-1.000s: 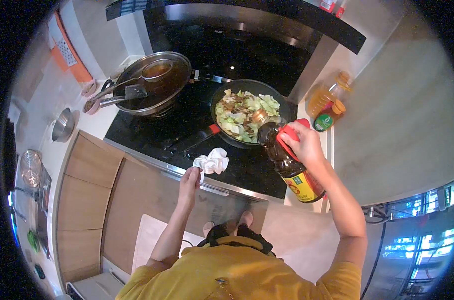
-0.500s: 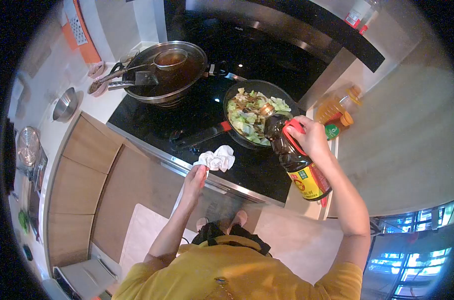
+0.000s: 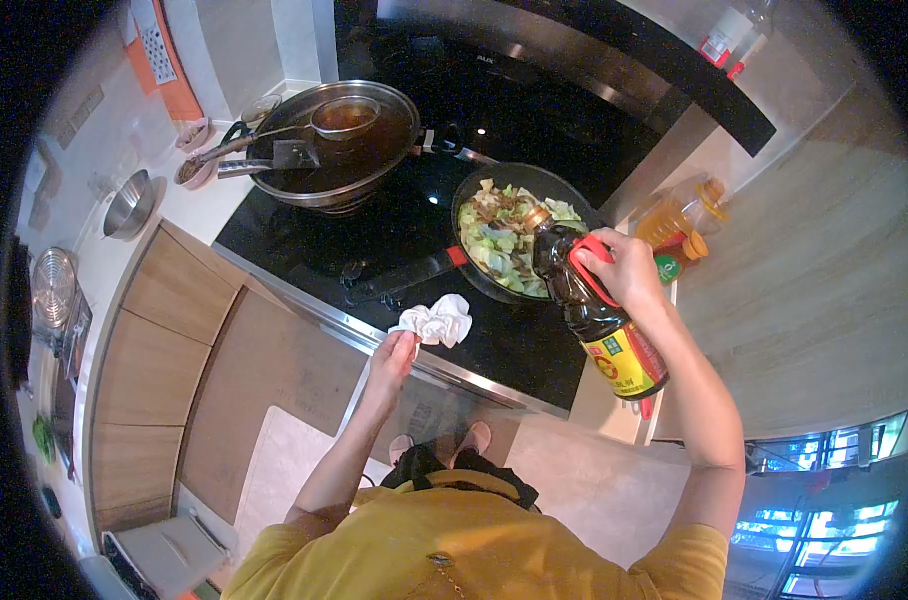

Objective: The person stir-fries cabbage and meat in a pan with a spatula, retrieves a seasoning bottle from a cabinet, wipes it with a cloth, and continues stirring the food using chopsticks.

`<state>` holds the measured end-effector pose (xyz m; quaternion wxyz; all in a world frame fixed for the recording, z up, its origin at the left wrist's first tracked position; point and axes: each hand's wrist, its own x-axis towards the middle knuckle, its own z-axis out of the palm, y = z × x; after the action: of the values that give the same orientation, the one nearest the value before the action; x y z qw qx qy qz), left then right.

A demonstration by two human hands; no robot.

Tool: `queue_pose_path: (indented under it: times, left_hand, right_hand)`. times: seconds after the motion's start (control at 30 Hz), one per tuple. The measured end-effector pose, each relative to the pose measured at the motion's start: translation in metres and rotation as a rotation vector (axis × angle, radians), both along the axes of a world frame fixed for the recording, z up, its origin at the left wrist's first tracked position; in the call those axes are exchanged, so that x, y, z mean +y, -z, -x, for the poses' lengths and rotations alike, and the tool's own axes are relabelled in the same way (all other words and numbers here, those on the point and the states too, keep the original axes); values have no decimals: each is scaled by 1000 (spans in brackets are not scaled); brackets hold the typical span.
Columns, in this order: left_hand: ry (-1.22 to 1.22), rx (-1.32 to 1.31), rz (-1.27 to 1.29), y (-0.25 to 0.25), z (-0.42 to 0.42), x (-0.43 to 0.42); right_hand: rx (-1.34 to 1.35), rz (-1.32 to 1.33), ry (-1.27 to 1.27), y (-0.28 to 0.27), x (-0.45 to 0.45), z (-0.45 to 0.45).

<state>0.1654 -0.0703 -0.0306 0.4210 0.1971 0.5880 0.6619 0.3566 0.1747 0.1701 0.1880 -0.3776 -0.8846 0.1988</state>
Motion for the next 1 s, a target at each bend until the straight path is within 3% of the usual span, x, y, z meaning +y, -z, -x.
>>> queue_pose_path:
  times: [0.17,0.7,0.93,1.0]
  left_hand:
    - [-5,0,0,1,1,1]
    - [9,-20,23,-1,0,2]
    - [38,-31,32,-5,-4,7]
    - [139,-147,-22,-13,-10,15]
  right_hand:
    - [-42,97,43,-8,-5,6]
    - [-96,7,47,-2,3,-4]
    - [65,49,92,1,2,-19]
    - [147,74,99,1,-1,-26]
